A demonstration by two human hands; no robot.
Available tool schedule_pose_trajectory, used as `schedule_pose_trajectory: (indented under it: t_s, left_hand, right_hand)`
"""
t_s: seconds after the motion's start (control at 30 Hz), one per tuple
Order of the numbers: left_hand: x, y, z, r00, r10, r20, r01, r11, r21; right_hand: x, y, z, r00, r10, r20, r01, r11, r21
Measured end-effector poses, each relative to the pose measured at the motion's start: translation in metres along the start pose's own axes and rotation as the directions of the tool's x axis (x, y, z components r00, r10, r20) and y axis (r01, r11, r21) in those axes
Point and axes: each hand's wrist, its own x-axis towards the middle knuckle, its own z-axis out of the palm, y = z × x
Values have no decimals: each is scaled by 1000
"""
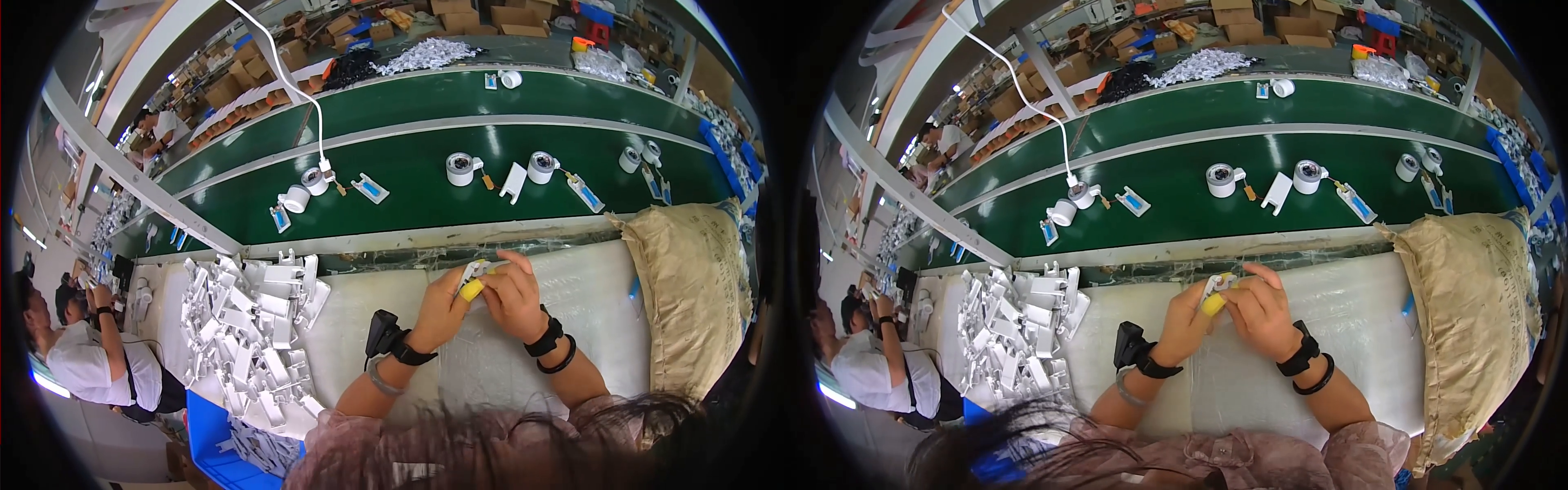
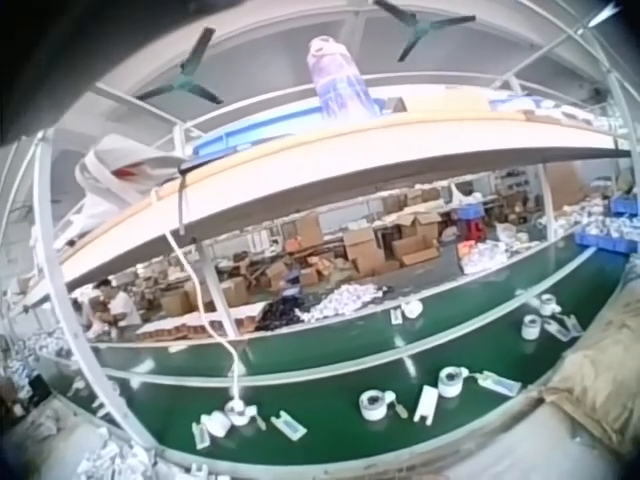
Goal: Assembling internal components into plastic housings for small handheld fans and sorting them into containers.
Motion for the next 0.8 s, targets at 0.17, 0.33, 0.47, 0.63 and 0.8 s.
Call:
schedule_pose_trajectory:
  t_s: [0.17, 0.33, 0.47, 0.63, 0.8]
  left_hand:
    - [-1, 2, 3, 998, 10, -62, -8, 999, 43]
    - [2, -4, -4, 988, -150, 20, 151, 983, -103]
    - [22, -12, -20, 971, -208, -117, 158, 927, -340]
    - [87, -27, -73, 964, -140, -226, 49, 929, -366]
    - [132, -126, -183, 758, 269, -594, 177, 792, 584]
  right_hand:
    - [-6, 1, 6, 1000, 22, 4, -22, 999, 29]
    - [-6, 5, 12, 999, 38, 20, -39, 999, 27]
    - [2, -1, 10, 999, 51, 14, -50, 997, -56]
    - [1, 1, 2, 996, 67, 66, -63, 996, -57]
    - [1, -4, 5, 996, 21, 92, -18, 999, -28]
